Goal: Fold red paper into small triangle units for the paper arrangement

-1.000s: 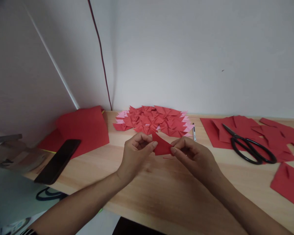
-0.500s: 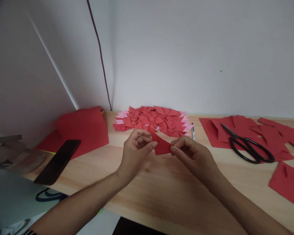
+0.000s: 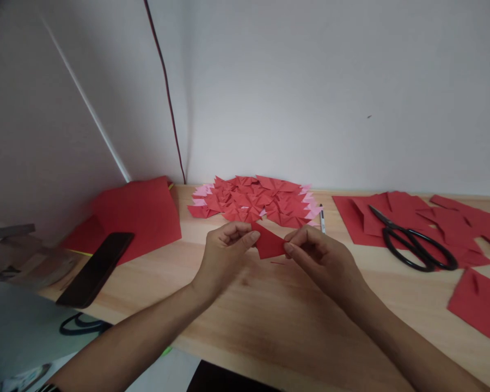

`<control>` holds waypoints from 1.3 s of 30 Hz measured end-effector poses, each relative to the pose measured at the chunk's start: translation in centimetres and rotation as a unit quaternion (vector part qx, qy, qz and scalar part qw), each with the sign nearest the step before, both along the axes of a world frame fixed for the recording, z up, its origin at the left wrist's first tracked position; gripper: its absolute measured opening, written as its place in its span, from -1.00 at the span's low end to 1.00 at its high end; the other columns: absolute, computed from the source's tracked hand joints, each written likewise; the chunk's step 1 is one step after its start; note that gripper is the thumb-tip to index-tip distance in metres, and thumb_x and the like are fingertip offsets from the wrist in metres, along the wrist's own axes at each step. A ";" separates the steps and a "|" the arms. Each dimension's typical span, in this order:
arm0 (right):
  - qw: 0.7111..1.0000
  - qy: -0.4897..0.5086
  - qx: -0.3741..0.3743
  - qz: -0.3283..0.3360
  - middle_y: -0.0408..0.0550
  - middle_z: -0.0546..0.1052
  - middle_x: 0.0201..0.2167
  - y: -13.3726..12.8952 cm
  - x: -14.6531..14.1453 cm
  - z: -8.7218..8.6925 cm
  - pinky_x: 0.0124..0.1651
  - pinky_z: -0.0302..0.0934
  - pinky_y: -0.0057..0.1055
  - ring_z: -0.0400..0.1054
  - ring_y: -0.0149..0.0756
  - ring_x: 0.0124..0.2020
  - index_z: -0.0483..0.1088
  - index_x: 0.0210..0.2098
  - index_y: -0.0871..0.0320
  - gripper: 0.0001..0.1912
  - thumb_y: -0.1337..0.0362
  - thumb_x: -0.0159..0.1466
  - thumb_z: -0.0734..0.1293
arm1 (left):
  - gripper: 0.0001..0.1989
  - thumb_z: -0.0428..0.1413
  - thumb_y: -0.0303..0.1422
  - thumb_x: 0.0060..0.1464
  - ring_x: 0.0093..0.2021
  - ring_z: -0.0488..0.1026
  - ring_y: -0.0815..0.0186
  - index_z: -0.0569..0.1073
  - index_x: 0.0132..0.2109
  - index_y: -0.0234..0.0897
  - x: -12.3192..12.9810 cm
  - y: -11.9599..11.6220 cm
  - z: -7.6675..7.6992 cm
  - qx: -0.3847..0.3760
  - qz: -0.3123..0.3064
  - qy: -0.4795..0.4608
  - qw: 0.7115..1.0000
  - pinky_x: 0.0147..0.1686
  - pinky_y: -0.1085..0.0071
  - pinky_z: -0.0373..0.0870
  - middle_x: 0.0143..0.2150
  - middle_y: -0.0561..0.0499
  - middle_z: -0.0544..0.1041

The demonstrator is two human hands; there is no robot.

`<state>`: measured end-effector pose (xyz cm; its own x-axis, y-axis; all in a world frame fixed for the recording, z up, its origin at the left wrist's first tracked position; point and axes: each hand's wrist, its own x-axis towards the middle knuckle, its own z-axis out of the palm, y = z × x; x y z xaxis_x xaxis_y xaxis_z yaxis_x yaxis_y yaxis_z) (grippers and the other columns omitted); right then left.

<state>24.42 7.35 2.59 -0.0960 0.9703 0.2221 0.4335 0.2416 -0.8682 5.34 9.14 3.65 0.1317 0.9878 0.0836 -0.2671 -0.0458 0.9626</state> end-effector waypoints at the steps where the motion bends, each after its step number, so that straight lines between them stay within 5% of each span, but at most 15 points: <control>1: 1.000 -0.004 -0.003 0.000 -0.09 0.46 -0.37 0.0 0.0 0.1 -0.27 0.19 -0.37 0.34 -0.31 -0.33 0.31 -0.48 0.08 -0.74 0.07 0.23 0.31 | -0.89 0.24 -0.36 -0.05 -0.38 0.46 0.41 0.55 -0.35 -0.32 0.0 0.0 0.0 -0.001 0.001 0.005 1.000 -0.26 0.43 0.40 -0.38 0.02 0.56; 26: 0.998 -0.034 -0.052 -0.011 -0.08 0.46 -0.42 0.1 -0.3 0.0 -0.38 0.18 -0.38 0.30 -0.33 -0.43 0.30 -0.46 0.10 -0.71 0.02 0.22 0.30 | -0.78 0.05 -0.27 0.15 -0.42 0.29 0.42 0.37 -0.40 -0.32 -0.1 0.1 -0.7 0.070 -0.011 0.080 0.994 -0.34 0.48 0.26 -0.47 0.08 0.36; 32: 0.997 0.021 -0.070 -0.004 -0.10 0.47 -0.45 0.2 -0.7 0.5 -0.34 0.26 -0.36 0.39 -0.27 -0.40 0.34 -0.22 0.09 -0.68 0.00 0.18 0.32 | -0.76 0.05 -0.24 0.14 -0.41 0.28 0.41 0.35 -0.40 -0.31 -0.1 0.3 -1.1 0.064 -0.013 0.087 0.994 -0.34 0.48 0.23 -0.46 0.08 0.35; 39: 0.993 -0.039 -0.101 0.049 -0.15 0.45 -0.47 0.4 -0.3 0.3 -0.40 0.18 -0.40 0.31 -0.34 -0.46 0.41 -0.39 0.08 -0.76 0.06 0.22 0.27 | -0.77 0.03 -0.27 0.15 -0.45 0.21 0.43 0.34 -0.42 -0.30 0.0 0.3 -1.0 0.087 -0.003 0.129 0.988 -0.39 0.50 0.16 -0.49 0.11 0.30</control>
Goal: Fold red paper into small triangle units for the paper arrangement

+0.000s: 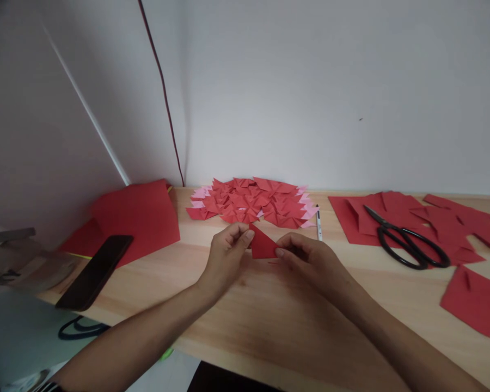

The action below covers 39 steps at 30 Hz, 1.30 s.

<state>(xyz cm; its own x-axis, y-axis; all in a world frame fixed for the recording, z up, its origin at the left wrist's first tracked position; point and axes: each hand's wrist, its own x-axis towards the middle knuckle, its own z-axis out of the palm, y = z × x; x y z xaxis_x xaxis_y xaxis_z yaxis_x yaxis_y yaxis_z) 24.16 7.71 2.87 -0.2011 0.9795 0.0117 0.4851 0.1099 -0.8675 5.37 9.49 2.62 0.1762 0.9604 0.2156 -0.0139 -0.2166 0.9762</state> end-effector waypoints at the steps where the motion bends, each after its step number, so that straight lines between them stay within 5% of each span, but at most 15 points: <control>1: 1.000 -0.003 -0.007 0.000 -0.16 0.45 -0.48 0.0 0.0 -0.1 -0.43 0.16 -0.41 0.30 -0.34 -0.47 0.40 -0.42 0.08 -0.76 0.06 0.22 0.27 | -0.77 0.03 -0.26 0.15 -0.46 0.20 0.43 0.33 -0.42 -0.29 0.0 0.0 -0.1 -0.005 -0.001 -0.002 1.000 -0.40 0.50 0.15 -0.50 0.12 0.29; 12: 0.999 -0.032 -0.001 -0.002 -0.19 0.35 -0.61 0.1 0.3 0.0 -0.54 0.05 -0.47 0.17 -0.41 -0.57 0.34 -0.53 0.10 -0.72 0.07 0.20 0.28 | -0.76 0.07 -0.23 0.09 -0.47 0.21 0.42 0.32 -0.43 -0.30 0.3 0.4 -0.4 -0.044 -0.001 -0.030 0.999 -0.43 0.50 0.15 -0.50 0.09 0.31; 18: 0.997 0.007 -0.074 0.025 -0.21 0.33 -0.60 0.1 0.6 0.0 -0.51 0.04 -0.46 0.17 -0.41 -0.56 0.34 -0.51 0.10 -0.68 0.00 0.20 0.28 | -0.76 0.08 -0.24 0.08 -0.48 0.22 0.43 0.32 -0.43 -0.31 0.1 0.6 -0.3 -0.044 -0.034 -0.015 0.998 -0.43 0.50 0.17 -0.50 0.10 0.31; 24: 1.000 -0.021 0.017 0.009 -0.15 0.41 -0.47 0.2 0.3 0.7 -0.38 0.15 -0.40 0.25 -0.33 -0.44 0.40 -0.39 0.08 -0.70 0.01 0.23 0.23 | -0.81 0.07 -0.28 0.09 -0.45 0.25 0.42 0.38 -0.40 -0.31 0.3 0.4 -0.3 -0.033 -0.084 0.015 0.996 -0.43 0.51 0.18 -0.46 0.07 0.35; 30: 0.999 -0.006 -0.023 0.028 -0.20 0.30 -0.58 -0.1 -0.1 -0.2 -0.48 0.03 -0.45 0.14 -0.41 -0.54 0.33 -0.51 0.12 -0.67 0.01 0.22 0.25 | -0.83 0.07 -0.29 0.07 -0.46 0.27 0.43 0.41 -0.39 -0.31 0.7 0.1 -0.6 -0.053 -0.115 0.056 0.990 -0.43 0.50 0.19 -0.48 0.08 0.37; 39: 0.998 -0.033 0.028 -0.043 -0.18 0.31 -0.59 0.3 0.2 -0.2 -0.48 0.03 -0.44 0.13 -0.39 -0.54 0.29 -0.58 0.12 -0.64 0.00 0.20 0.25 | -0.85 0.13 -0.33 -0.01 -0.48 0.39 0.42 0.46 -0.35 -0.36 1.0 -0.4 -0.7 -0.143 -0.153 0.090 0.974 -0.46 0.52 0.26 -0.45 0.02 0.49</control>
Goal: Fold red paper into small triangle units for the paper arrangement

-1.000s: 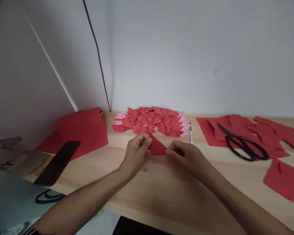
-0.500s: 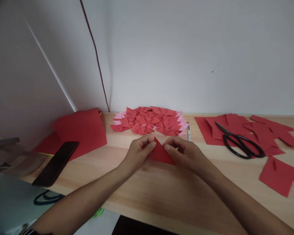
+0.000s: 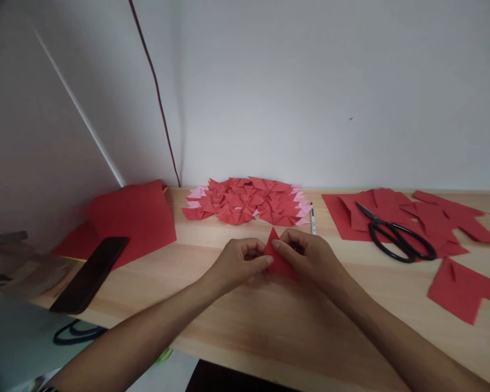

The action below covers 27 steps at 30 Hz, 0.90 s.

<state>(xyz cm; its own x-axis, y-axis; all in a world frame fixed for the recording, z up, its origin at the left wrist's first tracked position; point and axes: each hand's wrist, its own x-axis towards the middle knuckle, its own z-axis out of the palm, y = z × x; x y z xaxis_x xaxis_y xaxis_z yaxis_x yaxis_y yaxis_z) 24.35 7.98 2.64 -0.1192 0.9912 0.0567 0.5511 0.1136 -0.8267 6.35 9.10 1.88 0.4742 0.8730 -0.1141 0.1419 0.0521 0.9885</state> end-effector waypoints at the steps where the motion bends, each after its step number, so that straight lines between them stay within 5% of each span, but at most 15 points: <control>1: 1.000 0.002 0.003 -0.002 -0.18 0.31 -0.59 -0.1 0.0 0.0 -0.48 0.03 -0.44 0.13 -0.39 -0.54 0.29 -0.58 0.11 -0.63 0.00 0.21 0.25 | -0.85 0.13 -0.33 -0.01 -0.51 0.40 0.41 0.45 -0.37 -0.37 0.0 -0.1 0.1 -0.020 -0.007 -0.002 1.000 -0.48 0.51 0.28 -0.48 0.01 0.49; 11: 1.000 -0.010 -0.002 -0.014 -0.17 0.29 -0.57 0.0 0.0 -0.5 -0.47 0.02 -0.44 0.12 -0.38 -0.52 0.28 -0.56 0.11 -0.60 -0.04 0.24 0.21 | -0.75 0.12 -0.31 0.02 -0.72 0.30 0.48 0.31 -0.52 -0.32 -0.3 -0.1 0.4 -0.066 -0.035 -0.001 0.997 -0.70 0.57 0.17 -0.63 0.06 0.45; 21: 1.000 -0.021 0.005 -0.007 -0.19 0.26 -0.59 0.1 0.1 -0.9 -0.47 0.03 -0.44 0.11 -0.38 -0.52 0.25 -0.57 0.11 -0.64 0.02 0.24 0.22 | -0.77 0.05 -0.34 0.07 -0.68 0.33 0.50 0.31 -0.51 -0.33 -0.9 0.3 1.1 -0.088 -0.092 0.014 0.992 -0.69 0.58 0.10 -0.56 0.03 0.49; 27: 0.999 -0.031 -0.001 -0.006 -0.21 0.25 -0.59 -0.1 -0.2 -1.0 -0.46 0.00 -0.45 0.10 -0.40 -0.52 0.25 -0.56 0.12 -0.64 0.03 0.25 0.21 | -0.75 0.03 -0.40 0.04 -0.71 0.27 0.49 0.26 -0.57 -0.30 -0.9 0.1 0.7 -0.017 -0.066 0.093 0.993 -0.67 0.57 0.16 -0.66 0.11 0.38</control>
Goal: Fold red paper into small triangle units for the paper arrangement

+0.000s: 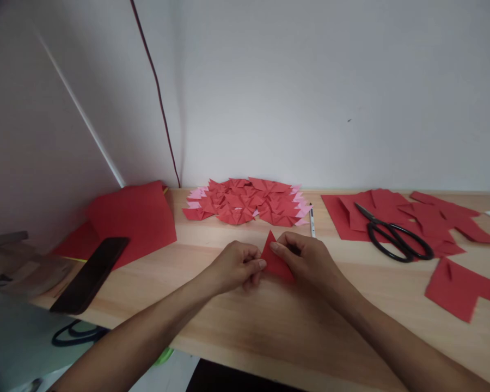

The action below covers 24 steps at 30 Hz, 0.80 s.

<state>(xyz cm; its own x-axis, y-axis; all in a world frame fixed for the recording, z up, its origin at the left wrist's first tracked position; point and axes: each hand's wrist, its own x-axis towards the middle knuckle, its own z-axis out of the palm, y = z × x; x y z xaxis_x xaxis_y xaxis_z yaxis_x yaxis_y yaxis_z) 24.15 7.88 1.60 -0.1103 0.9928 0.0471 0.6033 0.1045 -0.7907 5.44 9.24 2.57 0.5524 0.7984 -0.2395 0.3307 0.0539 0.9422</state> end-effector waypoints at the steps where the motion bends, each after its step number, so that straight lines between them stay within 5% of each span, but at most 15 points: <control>1: 1.000 -0.005 0.000 0.000 -0.21 0.24 -0.59 0.0 0.0 0.0 -0.46 0.00 -0.45 0.09 -0.40 -0.52 0.25 -0.56 0.12 -0.63 0.03 0.26 0.21 | -0.75 0.03 -0.41 0.04 -0.71 0.26 0.49 0.25 -0.58 -0.30 0.0 0.0 -0.1 0.012 0.000 0.007 1.000 -0.67 0.57 0.16 -0.66 0.11 0.37; 13: 1.000 0.017 0.005 0.022 -0.19 0.27 -0.58 0.8 0.3 0.2 -0.45 0.04 -0.44 0.13 -0.39 -0.52 0.26 -0.58 0.13 -0.62 0.00 0.22 0.23 | -0.78 0.05 -0.32 0.04 -0.71 0.28 0.48 0.35 -0.51 -0.32 -0.1 -0.1 -0.6 0.021 0.022 0.011 0.999 -0.68 0.59 0.19 -0.66 0.10 0.38; 24: 0.966 0.140 -0.163 0.145 -0.10 0.56 -0.38 0.8 0.8 1.3 -0.29 0.23 -0.37 0.41 -0.24 -0.34 0.53 -0.33 0.13 -0.68 0.00 0.10 0.38 | -0.77 0.02 -0.31 0.08 -0.67 0.32 0.46 0.29 -0.50 -0.29 0.4 -0.5 -0.4 0.068 0.054 -0.038 0.995 -0.63 0.57 0.21 -0.62 0.09 0.40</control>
